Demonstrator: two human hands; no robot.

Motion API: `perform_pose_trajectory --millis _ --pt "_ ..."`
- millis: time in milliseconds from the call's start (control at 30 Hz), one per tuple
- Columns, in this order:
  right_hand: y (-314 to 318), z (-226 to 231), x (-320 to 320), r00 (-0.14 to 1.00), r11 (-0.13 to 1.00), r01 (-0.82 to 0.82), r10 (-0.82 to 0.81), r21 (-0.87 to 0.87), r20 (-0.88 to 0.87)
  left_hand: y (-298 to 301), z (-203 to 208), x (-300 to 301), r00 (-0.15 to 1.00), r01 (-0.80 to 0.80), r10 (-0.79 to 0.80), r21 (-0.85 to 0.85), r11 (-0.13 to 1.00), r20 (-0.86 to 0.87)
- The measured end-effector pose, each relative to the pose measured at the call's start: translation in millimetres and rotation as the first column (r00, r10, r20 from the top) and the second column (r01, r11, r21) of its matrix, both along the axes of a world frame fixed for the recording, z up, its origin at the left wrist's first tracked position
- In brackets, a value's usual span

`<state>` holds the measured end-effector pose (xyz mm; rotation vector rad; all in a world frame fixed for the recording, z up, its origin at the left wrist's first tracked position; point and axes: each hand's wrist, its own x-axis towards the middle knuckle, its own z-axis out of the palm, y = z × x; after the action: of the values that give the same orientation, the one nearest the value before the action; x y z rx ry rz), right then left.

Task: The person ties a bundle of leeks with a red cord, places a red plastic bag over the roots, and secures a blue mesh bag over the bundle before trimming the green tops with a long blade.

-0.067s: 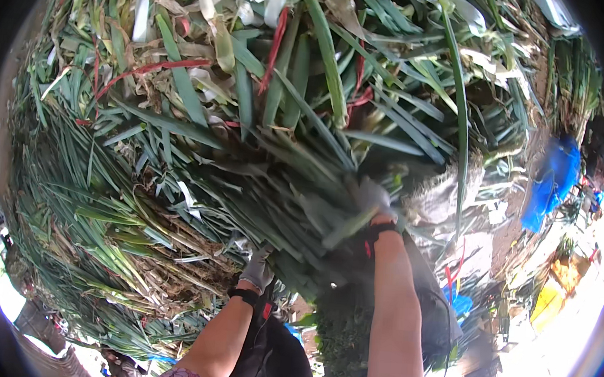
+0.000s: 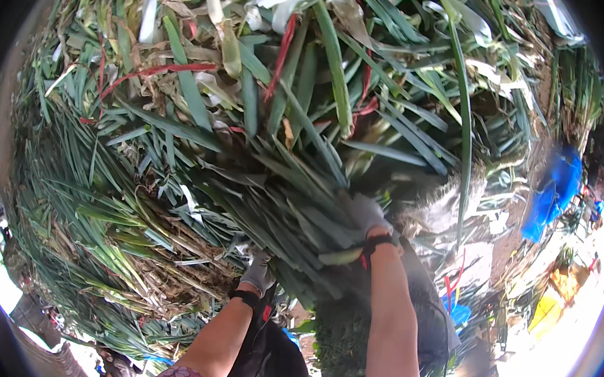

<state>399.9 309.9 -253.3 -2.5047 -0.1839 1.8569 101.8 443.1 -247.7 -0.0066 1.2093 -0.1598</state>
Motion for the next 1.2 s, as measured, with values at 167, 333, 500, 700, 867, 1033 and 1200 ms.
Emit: perform_pose_trajectory --millis 167,333,500,700,867,1033,1200 --pt "29.8 29.7 -19.0 0.978 0.981 -0.006 0.046 0.195 -0.202 -10.4 -8.2 1.8 0.615 0.401 -0.787 0.840 0.364 0.048" --pt "39.1 61.7 -28.0 0.975 0.980 -0.093 0.125 0.176 -0.184 24.3 33.0 33.2 0.606 0.495 -0.785 0.712 0.498 0.128" --pt "79.0 150.0 -9.6 0.986 0.980 -0.037 0.068 0.196 -0.154 57.3 96.5 44.3 0.746 0.239 -0.643 0.834 0.497 0.170" --pt "170.8 317.8 67.0 0.968 0.924 -0.249 0.239 0.290 0.071 115.6 199.3 80.7 0.839 -0.057 -0.441 0.857 0.512 0.319" --pt "298.6 531.3 186.4 0.756 0.377 -0.567 -0.115 0.732 0.645 253.4 342.3 258.4 0.886 -0.224 -0.238 0.818 0.531 0.397" --pt "346.7 646.5 201.7 0.742 -0.409 -0.291 -0.667 0.865 -0.065 404.1 440.3 373.0 0.895 -0.367 -0.024 0.768 0.525 0.445" --pt "247.5 509.6 121.5 0.641 0.223 -0.323 -0.664 0.920 0.385 311.0 419.8 331.1 0.945 -0.027 -0.296 0.938 0.346 0.137"
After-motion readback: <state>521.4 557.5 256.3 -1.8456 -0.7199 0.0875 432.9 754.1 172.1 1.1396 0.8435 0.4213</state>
